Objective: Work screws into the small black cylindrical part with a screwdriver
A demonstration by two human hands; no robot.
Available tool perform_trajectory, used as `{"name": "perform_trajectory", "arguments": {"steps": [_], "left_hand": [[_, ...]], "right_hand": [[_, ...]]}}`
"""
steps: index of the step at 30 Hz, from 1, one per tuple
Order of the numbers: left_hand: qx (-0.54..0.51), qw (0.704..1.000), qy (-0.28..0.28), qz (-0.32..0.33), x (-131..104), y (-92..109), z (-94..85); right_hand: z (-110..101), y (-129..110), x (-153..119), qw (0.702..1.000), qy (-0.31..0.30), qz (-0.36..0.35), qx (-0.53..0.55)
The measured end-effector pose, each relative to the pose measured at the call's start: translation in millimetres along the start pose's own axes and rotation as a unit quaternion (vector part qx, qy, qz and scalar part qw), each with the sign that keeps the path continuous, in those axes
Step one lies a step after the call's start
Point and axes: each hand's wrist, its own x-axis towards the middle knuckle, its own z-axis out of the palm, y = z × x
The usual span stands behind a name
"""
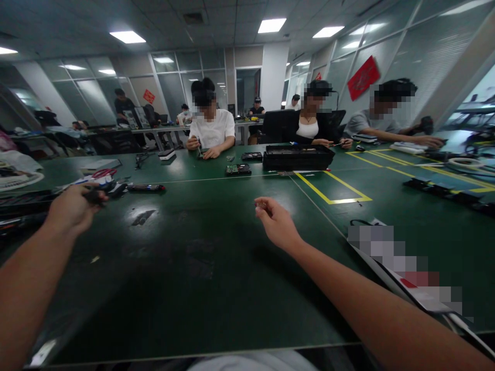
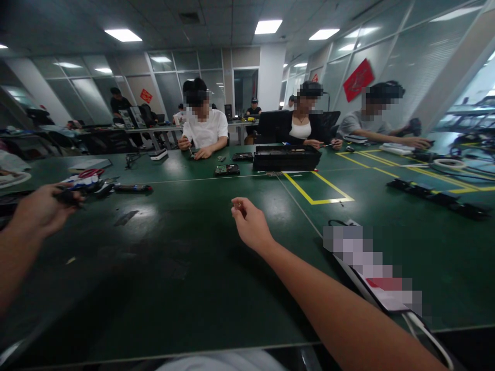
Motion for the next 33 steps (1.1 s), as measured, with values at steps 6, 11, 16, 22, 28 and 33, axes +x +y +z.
{"name": "perform_trajectory", "arguments": {"steps": [6, 11, 16, 22, 28, 33], "left_hand": [[-0.074, 0.967, -0.224, -0.092, -55, -47, 98.2], [-0.041, 0.929, -0.362, -0.058, -133, -72, 155.6], [0.157, 0.895, -0.399, 0.124, -171, -94, 162.6], [0.174, 0.878, -0.412, 0.169, -166, -100, 153.7], [0.169, 0.876, -0.411, 0.188, -164, -98, 153.8], [0.171, 0.876, -0.395, 0.216, -159, -100, 152.3]], "right_hand": [[-3, -12, -4, 1.0, -0.021, -0.004, -0.019], [-6, -21, -9, 0.999, 0.027, -0.006, 0.033], [-5, -16, -5, 0.974, 0.091, 0.002, 0.207], [0, -8, -2, 0.973, 0.072, -0.003, 0.219], [0, -9, -6, 0.987, 0.062, -0.022, 0.147], [-6, -16, -9, 0.997, 0.08, -0.021, -0.005]]}}
